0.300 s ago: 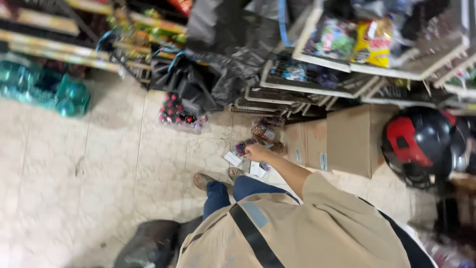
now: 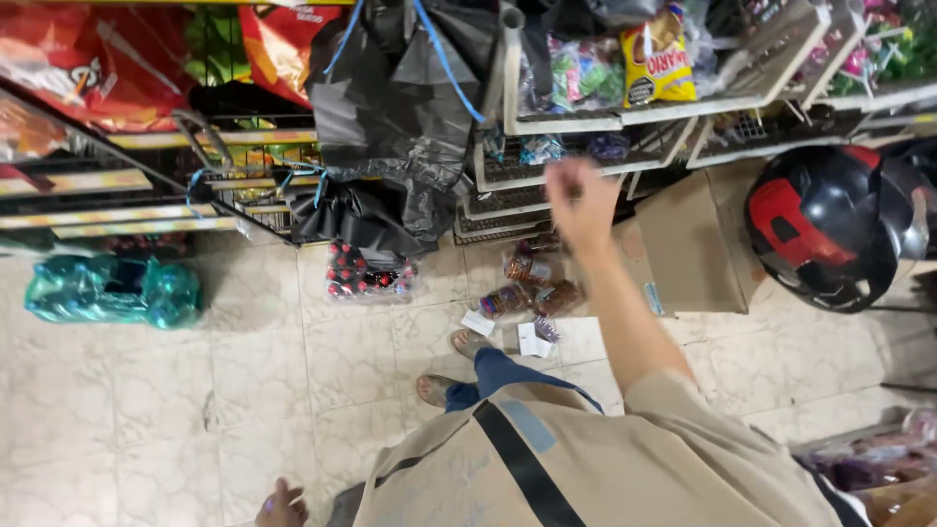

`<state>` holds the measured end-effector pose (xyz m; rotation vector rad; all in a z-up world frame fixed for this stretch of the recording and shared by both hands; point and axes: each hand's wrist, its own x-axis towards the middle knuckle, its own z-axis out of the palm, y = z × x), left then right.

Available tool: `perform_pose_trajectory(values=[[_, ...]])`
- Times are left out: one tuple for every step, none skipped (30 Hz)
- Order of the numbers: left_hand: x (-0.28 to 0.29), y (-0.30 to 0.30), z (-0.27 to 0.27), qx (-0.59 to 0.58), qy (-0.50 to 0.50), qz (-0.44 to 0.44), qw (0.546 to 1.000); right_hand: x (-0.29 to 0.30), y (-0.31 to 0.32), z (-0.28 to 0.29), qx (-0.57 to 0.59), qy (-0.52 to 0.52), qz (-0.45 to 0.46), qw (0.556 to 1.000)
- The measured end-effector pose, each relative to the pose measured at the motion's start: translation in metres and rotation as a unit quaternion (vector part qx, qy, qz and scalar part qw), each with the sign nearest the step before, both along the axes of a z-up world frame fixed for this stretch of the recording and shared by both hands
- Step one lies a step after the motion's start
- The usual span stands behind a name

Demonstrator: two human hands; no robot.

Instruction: Bagging various small grocery items into a black plastic bag and checking receipts in a small store

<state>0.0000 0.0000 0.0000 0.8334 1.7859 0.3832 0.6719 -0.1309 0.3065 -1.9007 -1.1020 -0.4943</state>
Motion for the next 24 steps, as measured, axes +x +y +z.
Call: perform_pose_trajectory(values=[[0.011, 0.001, 0.006, 0.006, 0.002, -0.007, 1.0, 0.02, 0.014, 0.019, 0.006, 0.002, -0.007, 1.0], [0.03, 0.0, 0.008, 0.01, 0.016, -0.067, 0.998, 0.046, 0.034, 0.04, -0.059, -0.016, -0.053, 0.997], [0.048, -0.001, 0.01, 0.013, 0.031, -0.127, 0.991, 0.07, 0.053, 0.063, -0.124, -0.032, -0.099, 0.987], [0.065, -0.013, 0.01, 0.018, 0.029, -0.122, 0.992, 0.092, 0.065, 0.059, -0.119, -0.034, -0.095, 0.988], [0.081, -0.023, 0.01, 0.012, -0.012, -0.122, 0.992, 0.113, 0.078, 0.055, -0.187, -0.038, -0.089, 0.978], [0.095, -0.037, 0.01, 0.006, -0.053, -0.118, 0.992, 0.133, 0.094, 0.05, -0.256, -0.043, -0.078, 0.963], [0.1, -0.049, 0.018, 0.01, -0.053, -0.11, 0.992, 0.149, 0.089, 0.048, -0.251, -0.045, -0.071, 0.964], [0.11, -0.061, 0.024, 0.003, -0.042, -0.123, 0.992, 0.168, 0.092, 0.049, -0.14, -0.083, -0.023, 0.986], [0.121, -0.072, 0.031, -0.004, -0.03, -0.135, 0.99, 0.187, 0.095, 0.051, -0.027, -0.117, 0.027, 0.992], [0.133, -0.079, 0.037, 0.002, -0.034, -0.123, 0.992, 0.152, 0.089, 0.077, -0.021, -0.122, 0.039, 0.992], [0.145, -0.085, 0.043, 0.055, -0.068, -0.119, 0.989, 0.119, 0.08, 0.102, -0.001, -0.127, 0.092, 0.988], [0.154, -0.096, 0.05, 0.104, -0.098, -0.117, 0.983, 0.085, 0.063, 0.124, 0.015, -0.129, 0.142, 0.981], [0.195, -0.079, 0.088, 0.106, -0.099, -0.11, 0.983, 0.045, 0.057, 0.13, 0.017, -0.13, 0.149, 0.98], [0.225, -0.074, 0.132, 0.1, -0.139, -0.156, 0.973, 0.003, 0.047, 0.133, -0.03, -0.105, 0.261, 0.959], [0.249, -0.075, 0.18, 0.094, -0.178, -0.2, 0.959, -0.04, 0.036, 0.136, -0.075, -0.079, 0.369, 0.923], [0.274, -0.07, 0.208, 0.093, -0.174, -0.188, 0.962, -0.062, 0.038, 0.125, -0.075, -0.075, 0.381, 0.918], [0.298, -0.062, 0.235, 0.112, -0.33, -0.198, 0.916, -0.084, 0.041, 0.114, -0.106, -0.081, 0.478, 0.868], [0.315, -0.062, 0.261, 0.126, -0.472, -0.195, 0.85, -0.112, 0.039, 0.101, -0.136, -0.078, 0.576, 0.802], [0.329, -0.053, 0.264, 0.125, -0.463, -0.174, 0.86, -0.122, 0.046, 0.082, -0.138, -0.066, 0.595, 0.789], [0.335, -0.051, 0.266, 0.155, -0.393, -0.104, 0.9, -0.138, 0.047, 0.063, -0.106, -0.081, 0.62, 0.773], [0.339, -0.047, 0.266, 0.179, -0.316, -0.035, 0.931, -0.156, 0.046, 0.044, -0.071, -0.092, 0.644, 0.756], [0.34, -0.054, 0.285, 0.182, -0.301, -0.006, 0.936, -0.155, 0.035, 0.051, -0.068, -0.082, 0.668, 0.737], [0.342, -0.059, 0.306, 0.184, -0.259, 0.035, 0.947, -0.153, 0.026, 0.06, -0.067, 0.028, 0.687, 0.723], [0.349, -0.052, 0.326, 0.194, -0.222, 0.074, 0.953, -0.146, 0.026, 0.07, -0.069, 0.127, 0.698, 0.702]])
